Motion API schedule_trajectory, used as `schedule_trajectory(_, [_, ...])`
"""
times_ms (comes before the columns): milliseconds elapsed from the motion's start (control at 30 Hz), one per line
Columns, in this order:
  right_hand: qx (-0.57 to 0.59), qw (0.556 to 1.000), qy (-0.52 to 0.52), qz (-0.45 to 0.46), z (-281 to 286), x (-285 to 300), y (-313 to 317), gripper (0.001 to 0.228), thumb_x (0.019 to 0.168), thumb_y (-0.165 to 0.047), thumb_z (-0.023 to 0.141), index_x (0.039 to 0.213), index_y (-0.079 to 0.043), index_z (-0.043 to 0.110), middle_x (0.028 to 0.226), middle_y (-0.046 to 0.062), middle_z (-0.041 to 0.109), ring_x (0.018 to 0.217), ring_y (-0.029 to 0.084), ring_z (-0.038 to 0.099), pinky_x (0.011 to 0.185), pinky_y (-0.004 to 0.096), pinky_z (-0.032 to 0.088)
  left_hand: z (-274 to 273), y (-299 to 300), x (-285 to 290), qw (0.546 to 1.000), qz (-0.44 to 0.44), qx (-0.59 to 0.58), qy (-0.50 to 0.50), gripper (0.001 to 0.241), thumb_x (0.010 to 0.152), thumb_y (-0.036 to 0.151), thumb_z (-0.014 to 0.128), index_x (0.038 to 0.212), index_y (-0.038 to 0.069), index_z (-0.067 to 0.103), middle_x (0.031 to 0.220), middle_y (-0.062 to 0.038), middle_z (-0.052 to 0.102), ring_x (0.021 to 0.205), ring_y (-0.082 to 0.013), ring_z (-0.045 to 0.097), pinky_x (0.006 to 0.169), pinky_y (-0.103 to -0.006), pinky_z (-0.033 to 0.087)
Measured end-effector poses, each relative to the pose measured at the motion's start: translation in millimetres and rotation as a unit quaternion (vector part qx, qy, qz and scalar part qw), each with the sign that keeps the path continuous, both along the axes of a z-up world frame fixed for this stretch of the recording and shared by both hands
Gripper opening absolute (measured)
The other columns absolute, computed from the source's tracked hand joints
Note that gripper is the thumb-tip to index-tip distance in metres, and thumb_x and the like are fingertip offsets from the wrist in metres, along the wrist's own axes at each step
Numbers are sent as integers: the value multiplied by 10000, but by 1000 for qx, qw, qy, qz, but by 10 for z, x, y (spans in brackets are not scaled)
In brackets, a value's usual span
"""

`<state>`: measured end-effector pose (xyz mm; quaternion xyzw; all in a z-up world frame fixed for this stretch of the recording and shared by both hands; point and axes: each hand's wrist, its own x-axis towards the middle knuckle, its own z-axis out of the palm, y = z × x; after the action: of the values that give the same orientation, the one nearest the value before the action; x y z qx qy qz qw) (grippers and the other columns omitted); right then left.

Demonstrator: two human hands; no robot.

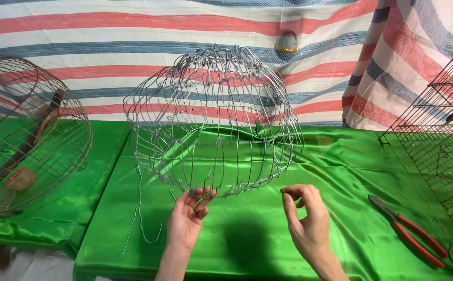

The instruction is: Assembling a wire birdcage by threading metal wires through the frame and securing them with pliers.

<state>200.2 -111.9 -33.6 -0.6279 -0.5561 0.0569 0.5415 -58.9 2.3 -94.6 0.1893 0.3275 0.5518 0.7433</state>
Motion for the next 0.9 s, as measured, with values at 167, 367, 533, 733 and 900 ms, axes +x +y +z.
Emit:
schedule_trajectory(167, [-34, 999, 25, 30, -143, -128, 1, 81, 951, -137, 627, 919, -110, 696, 913, 12, 729, 848, 151, 636, 686, 283, 513, 394, 79, 82, 999, 13, -32, 23, 269, 1058, 182, 475, 1081, -20, 652, 1148, -214, 757, 1023, -375, 754, 500, -260, 563])
schedule_trajectory(367, [-83, 993, 53, 60, -230, -177, 73, 126, 952, -194, 625, 896, -128, 716, 898, -5, 740, 829, 139, 660, 688, 283, 538, 728, 157, 160, 998, 18, -40, 41, 267, 1076, 191, 447, 1105, 6, 638, 1136, -187, 759, 1026, -346, 757, 488, -241, 528])
schedule_trajectory(533, [-132, 971, 170, 101, -213, -208, 251, 149, 953, -198, 639, 945, -105, 755, 933, 5, 796, 862, 119, 730, 739, 283, 573, 805, 215, 194, 998, 18, -51, 40, 285, 1081, 210, 437, 1112, 7, 634, 1153, -187, 759, 1067, -363, 751, 502, -226, 513])
schedule_trajectory(733, [-191, 789, 548, 203, -196, -310, 490, 215, 973, -146, 648, 1126, -10, 713, 931, 121, 689, 790, 190, 609, 684, 330, 492, 863, 279, 204, 998, 19, -49, 30, 302, 1086, 232, 436, 1124, 12, 639, 1166, -181, 758, 1092, -364, 744, 502, -219, 517])
schedule_trajectory(900, [-174, 856, 439, 211, -219, -365, 468, 205, 967, -151, 636, 1073, -7, 737, 939, 125, 731, 806, 177, 646, 688, 312, 539, 859, 306, 178, 999, 4, -51, 17, 313, 1086, 246, 445, 1145, 18, 652, 1182, -149, 751, 1103, -325, 738, 573, -245, 542])
